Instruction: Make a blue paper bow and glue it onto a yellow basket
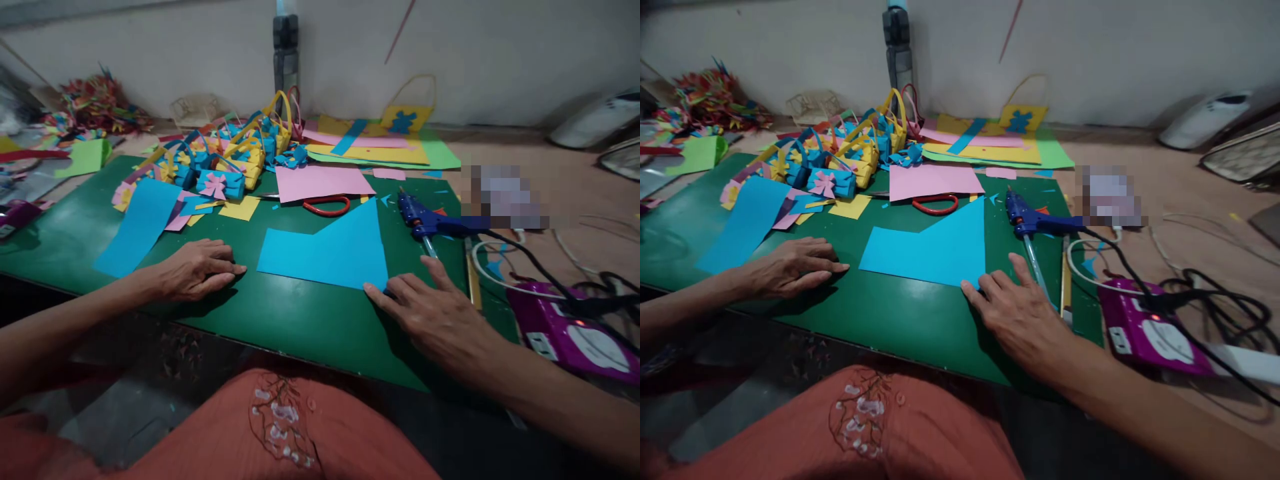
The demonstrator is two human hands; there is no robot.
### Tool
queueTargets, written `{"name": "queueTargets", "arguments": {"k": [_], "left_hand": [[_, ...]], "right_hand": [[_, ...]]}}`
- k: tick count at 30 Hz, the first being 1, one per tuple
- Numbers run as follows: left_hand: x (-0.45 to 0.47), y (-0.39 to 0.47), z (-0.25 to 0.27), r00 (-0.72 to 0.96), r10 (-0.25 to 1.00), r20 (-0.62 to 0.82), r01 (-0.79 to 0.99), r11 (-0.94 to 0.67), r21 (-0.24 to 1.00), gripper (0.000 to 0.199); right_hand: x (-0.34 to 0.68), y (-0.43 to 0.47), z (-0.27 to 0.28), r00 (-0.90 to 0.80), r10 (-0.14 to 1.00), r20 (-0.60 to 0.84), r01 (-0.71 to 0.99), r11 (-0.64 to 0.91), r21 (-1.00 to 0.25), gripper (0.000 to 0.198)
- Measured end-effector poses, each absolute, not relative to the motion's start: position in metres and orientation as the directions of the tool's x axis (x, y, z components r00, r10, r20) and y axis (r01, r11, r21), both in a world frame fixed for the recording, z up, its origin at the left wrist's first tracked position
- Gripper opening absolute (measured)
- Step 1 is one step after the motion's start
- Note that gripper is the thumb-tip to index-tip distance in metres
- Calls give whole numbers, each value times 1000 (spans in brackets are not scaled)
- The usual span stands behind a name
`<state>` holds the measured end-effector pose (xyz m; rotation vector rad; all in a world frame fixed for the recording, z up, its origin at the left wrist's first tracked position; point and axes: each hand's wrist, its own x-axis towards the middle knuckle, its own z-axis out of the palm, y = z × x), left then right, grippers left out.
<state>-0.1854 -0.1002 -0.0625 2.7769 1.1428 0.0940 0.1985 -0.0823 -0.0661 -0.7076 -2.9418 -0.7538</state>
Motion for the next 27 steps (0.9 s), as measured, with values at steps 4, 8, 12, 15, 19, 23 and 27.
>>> {"name": "queueTargets", "arguments": {"k": [4,8,12,15,19,23,27], "left_hand": [[-181,-92,-54,677,729,104,698,-681,221,40],[-137,-77,-50,787,580,210,539,-812,223,32],[-78,-61,-61,953,277,125,249,-947,203,47],[-53,-50,-75,975,215,62,191,-944,270,66],[-48,-41,-87,969,246,24,223,-914,338,73],[-55,-36,-87,963,265,50,214,-863,458,63],[-59,-32,-84,924,363,124,206,-744,636,52]], "right_hand": [[199,-82,-68,-899,417,135,432,787,441,44],[198,-85,-70,-892,443,93,435,784,443,39],[196,-91,-66,-857,516,18,480,784,394,39],[197,-95,-64,-826,563,-17,520,773,363,37],[204,-98,-68,-824,567,6,523,755,395,28],[210,-98,-68,-821,570,32,516,718,467,22],[206,-94,-60,-821,568,53,501,673,544,19]]}}
